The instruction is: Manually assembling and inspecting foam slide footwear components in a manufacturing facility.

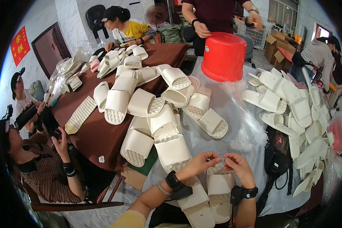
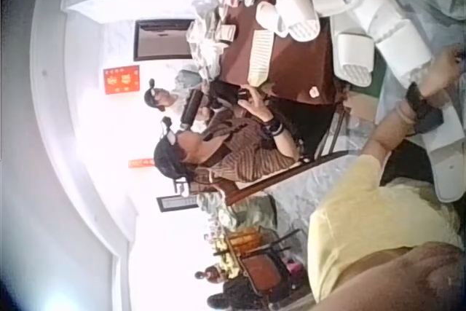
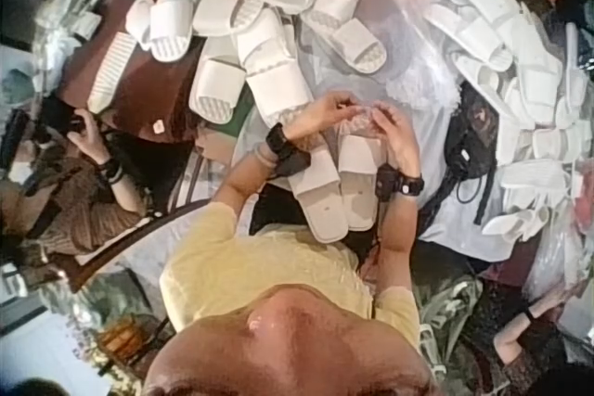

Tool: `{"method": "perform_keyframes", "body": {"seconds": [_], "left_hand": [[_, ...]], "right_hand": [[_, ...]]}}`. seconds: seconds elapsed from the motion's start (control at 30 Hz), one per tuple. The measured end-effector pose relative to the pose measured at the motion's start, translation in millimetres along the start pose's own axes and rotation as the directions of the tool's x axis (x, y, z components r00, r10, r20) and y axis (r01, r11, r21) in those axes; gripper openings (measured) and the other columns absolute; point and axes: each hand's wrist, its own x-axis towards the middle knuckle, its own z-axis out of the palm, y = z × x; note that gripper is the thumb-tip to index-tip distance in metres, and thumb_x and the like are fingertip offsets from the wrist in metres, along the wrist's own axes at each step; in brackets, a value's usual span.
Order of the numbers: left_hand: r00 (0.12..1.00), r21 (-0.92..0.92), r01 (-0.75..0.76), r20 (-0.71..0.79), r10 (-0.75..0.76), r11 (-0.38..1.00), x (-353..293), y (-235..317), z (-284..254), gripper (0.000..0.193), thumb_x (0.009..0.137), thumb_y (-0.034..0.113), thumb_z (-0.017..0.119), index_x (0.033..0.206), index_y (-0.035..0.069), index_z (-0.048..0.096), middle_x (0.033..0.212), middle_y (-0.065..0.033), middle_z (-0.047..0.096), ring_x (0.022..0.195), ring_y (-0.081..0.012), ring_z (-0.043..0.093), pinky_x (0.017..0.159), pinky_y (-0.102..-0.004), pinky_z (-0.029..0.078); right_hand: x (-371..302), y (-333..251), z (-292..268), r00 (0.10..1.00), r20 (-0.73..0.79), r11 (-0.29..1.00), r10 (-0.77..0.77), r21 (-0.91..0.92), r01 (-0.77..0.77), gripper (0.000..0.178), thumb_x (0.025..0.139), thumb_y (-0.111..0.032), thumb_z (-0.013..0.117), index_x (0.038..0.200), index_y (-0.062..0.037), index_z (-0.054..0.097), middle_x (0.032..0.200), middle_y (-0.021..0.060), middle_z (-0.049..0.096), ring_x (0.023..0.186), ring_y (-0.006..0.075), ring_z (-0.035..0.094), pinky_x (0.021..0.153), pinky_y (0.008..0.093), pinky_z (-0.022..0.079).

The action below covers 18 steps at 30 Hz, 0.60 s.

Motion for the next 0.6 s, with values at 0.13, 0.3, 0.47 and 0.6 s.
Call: {"method": "perform_keyframes", "body": {"seconds": [0.13, 0.3, 0.47, 0.6], "left_hand": [[1.000, -0.001, 0.007, 0.025, -0.007, 1.000, 0.3, -2.3, -0.6, 0.022, 0.086, 0.023, 0.056, 0.092, 0.002, 0.058, 0.075, 0.0030, 0.053, 0.067, -0.0050, 0.045, 0.060, -0.0192, 0.039], [1.000, -0.023, -0.011, 0.025, 0.011, 1.000, 1.3, -8.0, -0.9, 0.024, 0.085, 0.023, 0.057, 0.091, 0.000, 0.058, 0.078, 0.0010, 0.057, 0.068, -0.0059, 0.049, 0.062, -0.0204, 0.042], [0.999, -0.027, 0.000, 0.053, 0.001, 1.000, 0.7, -3.6, -0.2, 0.024, 0.085, 0.024, 0.057, 0.091, 0.001, 0.057, 0.078, 0.0013, 0.056, 0.069, -0.0060, 0.049, 0.061, -0.0210, 0.042], [0.998, -0.032, 0.003, 0.069, -0.001, 0.999, 1.0, -5.0, -0.2, 0.023, 0.086, 0.025, 0.056, 0.092, 0.002, 0.058, 0.075, 0.0028, 0.054, 0.068, -0.0050, 0.047, 0.061, -0.0193, 0.039]], "right_hand": [[0.5, 2.1, 0.0, 1.000, -0.025, 1.000, -0.014, -0.006, 0.014, 0.020, 0.086, -0.014, 0.053, 0.100, 0.0005, 0.053, 0.077, 0.0034, 0.057, 0.067, 0.0092, 0.054, 0.062, 0.0207, 0.043], [0.1, 2.5, 1.6, 0.999, -0.022, 0.998, -0.040, -0.044, 0.039, 0.018, 0.084, -0.015, 0.057, 0.095, -0.0005, 0.055, 0.077, 0.0032, 0.058, 0.066, 0.0090, 0.055, 0.060, 0.0206, 0.043], [1.3, 6.2, -0.4, 0.999, -0.002, 0.994, -0.053, -0.092, 0.053, 0.016, 0.082, -0.014, 0.059, 0.090, -0.0005, 0.057, 0.075, 0.0023, 0.059, 0.064, 0.0080, 0.055, 0.058, 0.0202, 0.043], [2.1, 7.6, -0.4, 0.999, -0.022, 0.997, -0.031, -0.074, 0.029, 0.017, 0.082, -0.015, 0.060, 0.091, -0.0003, 0.057, 0.074, 0.0019, 0.059, 0.064, 0.0075, 0.055, 0.057, 0.0195, 0.043]]}}
